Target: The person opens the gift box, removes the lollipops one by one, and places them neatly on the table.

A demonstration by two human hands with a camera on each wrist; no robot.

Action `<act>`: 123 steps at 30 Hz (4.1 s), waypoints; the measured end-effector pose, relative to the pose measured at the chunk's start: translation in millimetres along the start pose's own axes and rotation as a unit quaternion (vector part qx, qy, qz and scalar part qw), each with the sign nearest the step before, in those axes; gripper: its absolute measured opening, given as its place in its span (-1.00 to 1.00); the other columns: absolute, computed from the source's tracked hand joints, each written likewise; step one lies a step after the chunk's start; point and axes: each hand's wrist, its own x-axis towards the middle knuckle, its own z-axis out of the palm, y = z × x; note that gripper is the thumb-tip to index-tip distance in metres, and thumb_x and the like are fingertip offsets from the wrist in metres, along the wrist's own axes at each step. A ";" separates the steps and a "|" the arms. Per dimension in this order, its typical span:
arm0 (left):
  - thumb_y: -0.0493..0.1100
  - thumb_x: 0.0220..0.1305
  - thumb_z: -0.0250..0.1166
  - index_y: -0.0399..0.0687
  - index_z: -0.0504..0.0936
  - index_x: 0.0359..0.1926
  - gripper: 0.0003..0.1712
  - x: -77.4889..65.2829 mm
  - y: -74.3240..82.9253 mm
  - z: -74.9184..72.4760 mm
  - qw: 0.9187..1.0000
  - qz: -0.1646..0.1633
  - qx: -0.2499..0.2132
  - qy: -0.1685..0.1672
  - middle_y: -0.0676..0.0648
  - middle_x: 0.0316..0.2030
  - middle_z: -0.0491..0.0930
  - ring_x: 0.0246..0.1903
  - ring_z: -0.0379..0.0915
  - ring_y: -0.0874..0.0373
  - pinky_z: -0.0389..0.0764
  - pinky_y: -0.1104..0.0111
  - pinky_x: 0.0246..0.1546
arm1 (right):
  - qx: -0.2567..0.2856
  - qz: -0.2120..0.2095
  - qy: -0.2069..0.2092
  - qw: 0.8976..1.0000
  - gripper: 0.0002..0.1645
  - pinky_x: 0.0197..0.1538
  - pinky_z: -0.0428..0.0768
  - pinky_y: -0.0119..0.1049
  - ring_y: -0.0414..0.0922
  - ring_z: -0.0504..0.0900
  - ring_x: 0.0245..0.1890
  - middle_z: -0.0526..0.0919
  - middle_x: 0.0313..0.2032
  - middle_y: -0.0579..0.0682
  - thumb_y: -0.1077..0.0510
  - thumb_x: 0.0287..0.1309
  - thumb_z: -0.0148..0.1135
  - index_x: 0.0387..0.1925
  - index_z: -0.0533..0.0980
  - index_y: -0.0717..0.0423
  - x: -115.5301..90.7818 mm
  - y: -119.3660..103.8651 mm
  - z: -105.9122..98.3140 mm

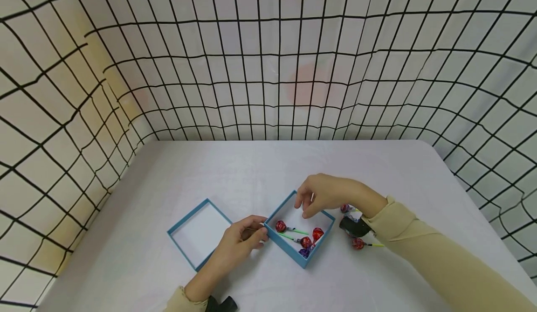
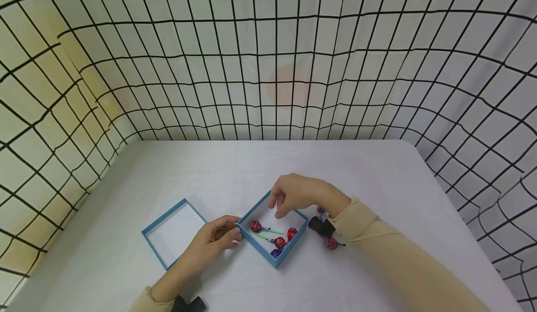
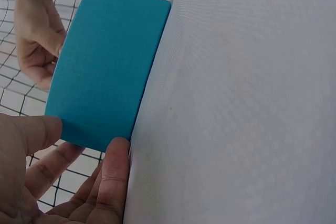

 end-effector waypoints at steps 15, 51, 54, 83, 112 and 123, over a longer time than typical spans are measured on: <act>-0.21 0.60 0.26 -0.30 0.61 0.29 -0.63 0.8 0.2 0.2 1.000 0.006 0.003 -0.007 -0.34 0.01 0.72 -0.04 0.77 -0.13 0.86 0.32 -0.08 | -0.029 0.068 -0.013 0.997 -0.77 -0.16 0.72 -0.32 -0.24 0.70 -0.29 0.81 -0.36 -0.12 0.24 0.15 0.60 -0.13 0.80 0.14 25.7 -16.5 22.8; -0.21 0.60 0.26 -0.29 0.62 0.28 -0.63 -0.1 0.7 -0.4 1.000 0.011 0.011 -0.008 -0.34 -0.01 0.73 -0.09 0.78 -0.09 0.85 0.34 -0.11 | -0.084 0.099 0.020 0.991 -0.66 -0.38 0.50 -0.33 -0.15 0.52 -0.50 0.61 -0.57 -0.09 0.36 0.14 0.58 -0.61 0.59 0.10 41.6 -27.5 60.6; -0.22 0.60 0.26 -0.30 0.62 0.28 -0.64 0.0 0.3 0.0 1.000 0.011 0.012 -0.007 -0.34 -0.01 0.73 -0.09 0.78 -0.10 0.86 0.33 -0.12 | -0.079 0.101 0.019 0.992 -0.68 -0.36 0.53 -0.32 -0.14 0.54 -0.48 0.62 -0.54 -0.07 0.36 0.17 0.55 -0.59 0.59 0.10 40.1 -28.1 59.2; -0.22 0.59 0.27 -0.33 0.61 0.29 -0.62 0.2 0.1 0.7 1.000 0.003 0.005 0.001 -0.32 -0.01 0.73 -0.07 0.78 -0.09 0.85 0.37 -0.10 | -0.044 0.030 0.049 0.997 -0.78 -0.33 0.52 -0.43 -0.23 0.51 -0.41 0.65 -0.45 -0.12 0.30 0.33 0.45 -0.44 0.64 0.04 -4.6 -23.7 12.4; -0.21 0.60 0.27 -0.35 0.60 0.29 -0.61 -0.7 0.8 0.3 1.000 -0.005 -0.004 -0.001 -0.32 0.01 0.72 -0.02 0.77 -0.13 0.85 0.35 -0.07 | -0.027 0.062 0.096 0.993 -0.90 -0.25 0.59 -0.28 -0.16 0.62 -0.28 0.69 -0.34 -0.12 0.16 0.36 0.45 -0.31 0.67 0.02 -61.1 77.3 -31.4; -0.21 0.59 0.27 -0.34 0.61 0.29 -0.61 -0.6 -0.8 -0.6 1.000 -0.006 -0.005 0.000 -0.31 0.01 0.72 -0.02 0.77 -0.11 0.85 0.35 -0.06 | -0.028 0.078 0.089 0.993 -0.89 -0.26 0.57 -0.28 -0.17 0.60 -0.29 0.67 -0.35 -0.13 0.16 0.36 0.45 -0.31 0.66 0.03 -71.0 116.7 -31.5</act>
